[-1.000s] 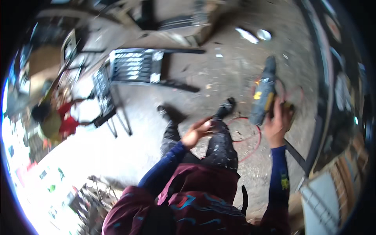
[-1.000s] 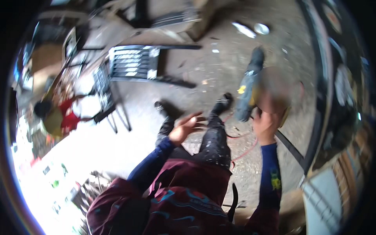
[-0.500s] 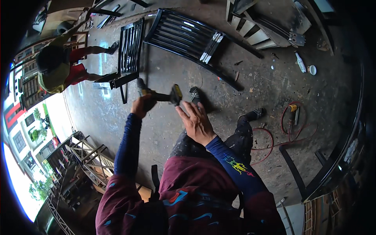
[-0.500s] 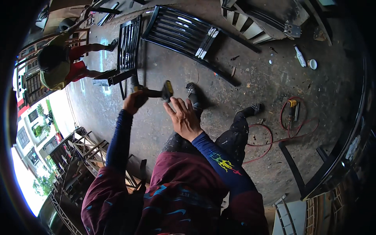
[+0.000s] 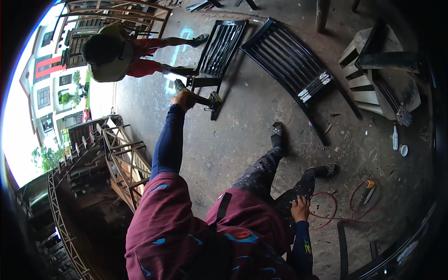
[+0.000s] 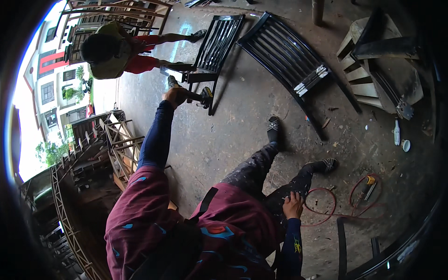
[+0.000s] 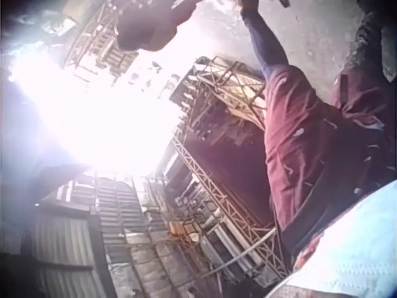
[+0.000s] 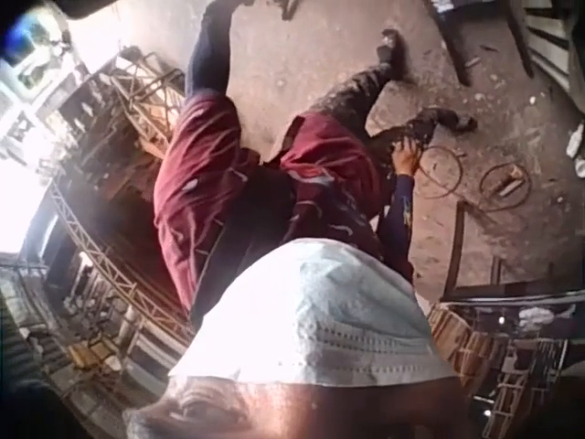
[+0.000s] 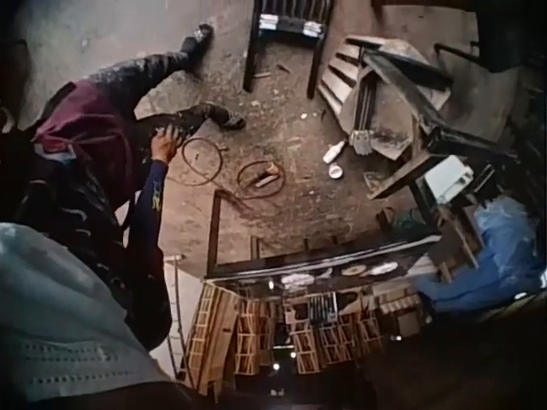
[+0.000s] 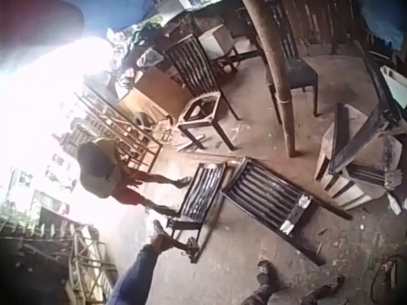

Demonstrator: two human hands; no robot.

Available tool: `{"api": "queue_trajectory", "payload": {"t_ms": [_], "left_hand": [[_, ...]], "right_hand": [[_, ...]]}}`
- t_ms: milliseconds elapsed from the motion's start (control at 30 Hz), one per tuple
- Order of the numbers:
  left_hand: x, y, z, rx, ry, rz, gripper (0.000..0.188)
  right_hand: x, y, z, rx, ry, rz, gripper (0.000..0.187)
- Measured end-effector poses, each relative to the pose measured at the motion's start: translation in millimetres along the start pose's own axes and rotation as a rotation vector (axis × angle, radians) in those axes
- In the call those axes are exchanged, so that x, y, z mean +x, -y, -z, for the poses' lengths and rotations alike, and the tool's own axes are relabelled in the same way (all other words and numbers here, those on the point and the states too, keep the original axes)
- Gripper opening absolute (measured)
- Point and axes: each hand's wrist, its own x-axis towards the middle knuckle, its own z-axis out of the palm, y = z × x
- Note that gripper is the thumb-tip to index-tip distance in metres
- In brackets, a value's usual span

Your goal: Assembling and inspecting various chair components in a workshop environment.

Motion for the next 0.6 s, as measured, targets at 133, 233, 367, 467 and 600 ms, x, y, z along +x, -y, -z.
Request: {"api": "queue_trajectory", "payload": {"t_ms": [133,233,367,467,600], "left_hand": [[8.3,10.5,12.4,-0.057,-0.009,0.022,0.037],[3.6,19.8,24.8,-0.093,0.011,0.0,0.053],[-41.6,13.2,7.0,-0.069,0.118,0.086,0.033],[-49.2,15.4,4.6,-0.005,0.027,0.092,0.033],[-41.3,17.8,4.4,0.008,0.021,0.093,0.034]], "right_hand": [[11.4,5.3,-0.6,-0.034,0.035,-0.002,0.042],[12.3,1.8,-1.3,-0.056,0.022,-0.032,0.043],[6.3,1.3,2.0,-0.029,-0.005,-0.076,0.042],[7.1,1.7,2.4,-0.027,0.002,-0.077,0.042],[7.1,4.0,7.6,-0.025,0.012,-0.076,0.042]]}}
